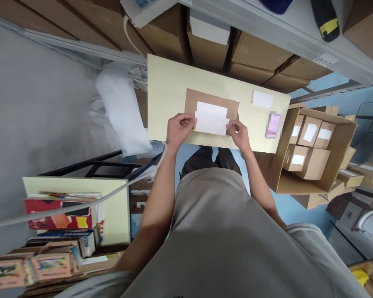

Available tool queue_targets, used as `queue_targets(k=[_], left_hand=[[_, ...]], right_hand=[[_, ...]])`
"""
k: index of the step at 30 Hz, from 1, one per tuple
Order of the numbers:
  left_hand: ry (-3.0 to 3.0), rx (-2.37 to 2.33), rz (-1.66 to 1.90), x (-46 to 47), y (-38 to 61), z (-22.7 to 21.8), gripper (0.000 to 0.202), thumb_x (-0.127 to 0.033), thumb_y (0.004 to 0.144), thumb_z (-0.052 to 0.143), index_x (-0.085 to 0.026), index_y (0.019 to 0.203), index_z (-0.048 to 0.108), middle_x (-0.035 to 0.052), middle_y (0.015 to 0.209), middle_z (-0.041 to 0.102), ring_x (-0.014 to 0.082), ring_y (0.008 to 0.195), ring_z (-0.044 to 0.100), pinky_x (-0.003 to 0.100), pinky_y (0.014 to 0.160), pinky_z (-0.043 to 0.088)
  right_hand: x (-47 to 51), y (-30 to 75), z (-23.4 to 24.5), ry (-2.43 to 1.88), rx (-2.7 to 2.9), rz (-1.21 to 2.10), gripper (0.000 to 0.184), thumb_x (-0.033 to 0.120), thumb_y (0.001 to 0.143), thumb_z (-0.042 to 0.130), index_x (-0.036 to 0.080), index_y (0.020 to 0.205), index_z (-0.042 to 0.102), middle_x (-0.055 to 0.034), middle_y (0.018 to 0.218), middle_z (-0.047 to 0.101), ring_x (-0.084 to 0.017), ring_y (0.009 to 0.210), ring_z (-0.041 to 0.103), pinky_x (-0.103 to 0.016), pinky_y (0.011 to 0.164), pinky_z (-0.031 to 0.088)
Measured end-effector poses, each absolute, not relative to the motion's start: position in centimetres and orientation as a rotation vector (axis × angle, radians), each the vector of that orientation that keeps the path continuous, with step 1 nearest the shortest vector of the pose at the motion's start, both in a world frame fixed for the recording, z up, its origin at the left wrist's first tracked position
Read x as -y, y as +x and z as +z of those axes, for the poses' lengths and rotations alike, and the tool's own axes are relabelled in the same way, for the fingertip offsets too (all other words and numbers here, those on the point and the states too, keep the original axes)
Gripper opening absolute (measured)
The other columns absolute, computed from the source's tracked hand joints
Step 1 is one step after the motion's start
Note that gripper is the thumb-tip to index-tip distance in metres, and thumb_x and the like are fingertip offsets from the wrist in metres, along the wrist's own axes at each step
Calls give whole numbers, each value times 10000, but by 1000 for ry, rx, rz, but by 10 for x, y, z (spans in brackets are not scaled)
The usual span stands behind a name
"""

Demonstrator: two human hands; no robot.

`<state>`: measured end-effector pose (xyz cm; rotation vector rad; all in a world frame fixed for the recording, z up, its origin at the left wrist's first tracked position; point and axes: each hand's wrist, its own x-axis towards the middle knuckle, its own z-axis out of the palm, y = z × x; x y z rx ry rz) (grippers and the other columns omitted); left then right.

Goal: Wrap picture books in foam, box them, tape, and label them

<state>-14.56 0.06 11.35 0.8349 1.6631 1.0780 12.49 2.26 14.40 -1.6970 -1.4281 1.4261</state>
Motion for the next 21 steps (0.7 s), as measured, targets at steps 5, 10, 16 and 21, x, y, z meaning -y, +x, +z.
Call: queue_targets(k=[5, 10, 16, 21], left_hand=[[943, -1599, 1089, -32, -154, 89, 106, -267, 823, 913, -214, 816, 821, 33, 849, 737, 162, 739, 595, 317, 771, 555], [1047, -1546, 1058, -50, -159, 65, 119, -273, 830, 898, -200, 820, 805, 35, 836, 731, 169, 756, 590, 329, 787, 550], [1176, -1605, 938, -55, -164, 54, 107, -311, 906, 833, -208, 902, 808, 34, 905, 764, 176, 804, 627, 339, 811, 553], [1228, -1604, 918, -58, -164, 46, 118, -331, 922, 826, -216, 937, 808, 29, 930, 771, 171, 809, 635, 341, 840, 566]], right_hand=[[-52, 123, 123, -1777, 1461, 1341, 283, 526, 1011, 758, 251, 961, 715, -67, 1078, 796, -236, 1041, 721, -380, 1036, 590], [-64, 128, 108, -1775, 1492, 1311, 306, 528, 1004, 777, 225, 975, 742, -68, 1056, 785, -232, 1003, 704, -379, 993, 578], [-69, 129, 87, -1738, 1532, 1271, 481, 709, 952, 789, 234, 952, 719, -48, 979, 757, -215, 889, 655, -388, 893, 568], [-72, 133, 77, -1750, 1559, 1237, 481, 708, 964, 776, 231, 953, 718, -43, 968, 745, -205, 872, 641, -386, 882, 561]])
